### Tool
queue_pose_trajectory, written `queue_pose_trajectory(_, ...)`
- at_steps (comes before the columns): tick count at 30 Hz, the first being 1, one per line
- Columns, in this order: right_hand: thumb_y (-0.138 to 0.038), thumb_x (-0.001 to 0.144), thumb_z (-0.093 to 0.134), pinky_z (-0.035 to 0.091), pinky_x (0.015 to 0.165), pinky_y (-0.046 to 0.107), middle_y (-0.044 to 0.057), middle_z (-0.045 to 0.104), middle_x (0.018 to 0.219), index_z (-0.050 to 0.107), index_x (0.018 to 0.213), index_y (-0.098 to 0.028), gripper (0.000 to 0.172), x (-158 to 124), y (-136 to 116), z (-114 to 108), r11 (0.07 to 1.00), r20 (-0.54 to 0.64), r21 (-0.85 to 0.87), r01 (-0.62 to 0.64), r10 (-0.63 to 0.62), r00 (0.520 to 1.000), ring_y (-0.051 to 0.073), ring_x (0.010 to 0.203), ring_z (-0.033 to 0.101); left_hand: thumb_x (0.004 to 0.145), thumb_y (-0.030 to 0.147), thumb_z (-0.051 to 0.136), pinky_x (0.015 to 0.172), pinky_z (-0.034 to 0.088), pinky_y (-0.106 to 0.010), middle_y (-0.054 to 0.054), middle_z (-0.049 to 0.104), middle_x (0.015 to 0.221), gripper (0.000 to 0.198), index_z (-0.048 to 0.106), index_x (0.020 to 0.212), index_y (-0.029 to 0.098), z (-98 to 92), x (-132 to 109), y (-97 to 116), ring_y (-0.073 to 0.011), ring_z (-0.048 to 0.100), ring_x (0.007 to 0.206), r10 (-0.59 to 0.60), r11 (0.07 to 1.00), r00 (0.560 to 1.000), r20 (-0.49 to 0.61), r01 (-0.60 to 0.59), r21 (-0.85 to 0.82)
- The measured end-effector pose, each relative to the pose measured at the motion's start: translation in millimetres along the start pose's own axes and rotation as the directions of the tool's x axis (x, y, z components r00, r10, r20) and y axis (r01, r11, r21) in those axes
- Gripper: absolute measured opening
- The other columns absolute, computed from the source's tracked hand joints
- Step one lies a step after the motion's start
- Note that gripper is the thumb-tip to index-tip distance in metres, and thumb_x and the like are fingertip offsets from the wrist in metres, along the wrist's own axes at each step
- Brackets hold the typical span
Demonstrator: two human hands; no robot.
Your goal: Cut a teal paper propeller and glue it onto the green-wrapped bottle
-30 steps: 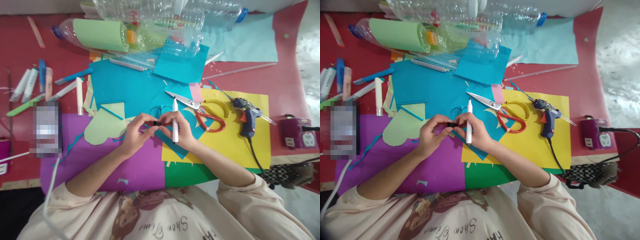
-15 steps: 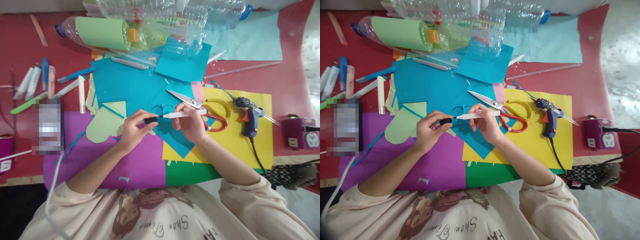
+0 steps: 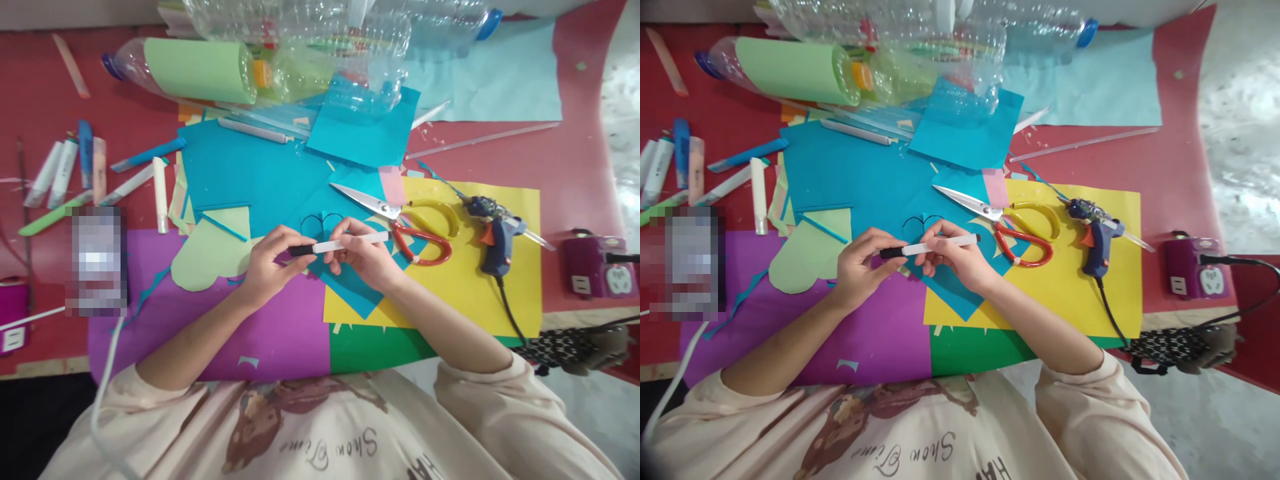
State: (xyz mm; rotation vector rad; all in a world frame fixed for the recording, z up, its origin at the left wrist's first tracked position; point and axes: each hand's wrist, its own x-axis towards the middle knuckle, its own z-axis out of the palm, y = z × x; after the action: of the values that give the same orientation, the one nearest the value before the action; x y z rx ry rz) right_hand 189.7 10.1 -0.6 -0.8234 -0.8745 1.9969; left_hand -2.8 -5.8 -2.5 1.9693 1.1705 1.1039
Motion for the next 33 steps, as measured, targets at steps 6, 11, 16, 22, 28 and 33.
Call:
queue_pose_trajectory(6,-0.041,0.076,0.078,0.056,0.053,0.023,0.0,0.072,0.066,0.056,0.078,-0.019,0.031,-4,3,6,0.997,0.055,0.066,-0.052,0.048,0.997,0.011,0.055,0.068,0.099,0.037,0.046,0.065,0.053,-0.022,-0.005,0.07,0.092,0.021,0.054,0.108,0.019,3.0,-9,0,-0.012,0.068,0.08,0.099,0.992,0.993,0.059,-0.103,0.077)
queue_pose_trajectory(11,-0.042,0.072,0.082,0.057,0.055,0.023,-0.001,0.073,0.067,0.058,0.076,-0.019,0.033,-6,6,9,0.993,0.029,0.103,-0.05,0.047,0.998,0.011,0.055,0.068,0.1,0.035,0.043,0.072,0.054,-0.025,-0.006,0.068,0.095,0.021,0.048,0.115,0.02,6.9,-12,-3,-0.0142,0.068,0.087,0.183,0.98,0.981,0.064,-0.187,0.07)
queue_pose_trajectory(16,-0.039,0.073,0.082,0.057,0.056,0.022,-0.001,0.075,0.069,0.061,0.075,-0.019,0.029,-7,7,9,0.985,0.053,0.165,-0.05,0.042,0.998,0.01,0.057,0.069,0.101,0.03,0.042,0.063,0.051,-0.023,-0.004,0.066,0.088,0.014,0.046,0.112,0.021,8.0,-9,-2,-0.0131,0.066,0.08,0.227,0.974,0.971,0.071,-0.227,-0.009)
queue_pose_trajectory(22,-0.037,0.074,0.082,0.056,0.054,0.021,-0.002,0.075,0.069,0.062,0.074,-0.02,0.026,-9,11,11,0.978,0.052,0.203,-0.048,0.038,0.998,0.01,0.056,0.068,0.101,0.028,0.042,0.062,0.05,-0.02,-0.001,0.063,0.08,0.011,0.046,0.108,0.021,7.1,-7,5,-0.0106,0.064,0.072,0.237,0.971,0.97,0.056,-0.238,0.007)
queue_pose_trajectory(28,-0.046,0.077,0.077,0.055,0.054,0.024,-0.001,0.073,0.072,0.06,0.086,-0.021,0.032,-5,6,4,1.0,0.087,0.032,0.0,-0.002,0.996,0.012,0.056,0.067,0.101,0.034,0.041,0.06,0.05,-0.019,-0.005,0.07,0.092,0.02,0.053,0.108,0.02,5.7,-6,8,-0.0106,0.067,0.074,0.066,0.998,0.995,0.077,-0.066,-0.007)
queue_pose_trajectory(33,-0.044,0.079,0.072,0.056,0.07,0.035,0.004,0.072,0.09,0.059,0.105,-0.022,0.036,1,-8,-16,0.746,-0.042,-0.611,0.264,-0.363,0.931,0.019,0.077,0.068,0.102,0.04,0.037,0.067,0.054,-0.02,-0.005,0.071,0.094,0.033,0.057,0.12,0.021,-7.5,0,-5,-0.0114,0.068,0.077,-0.145,0.989,0.982,-0.119,0.14,-0.052)
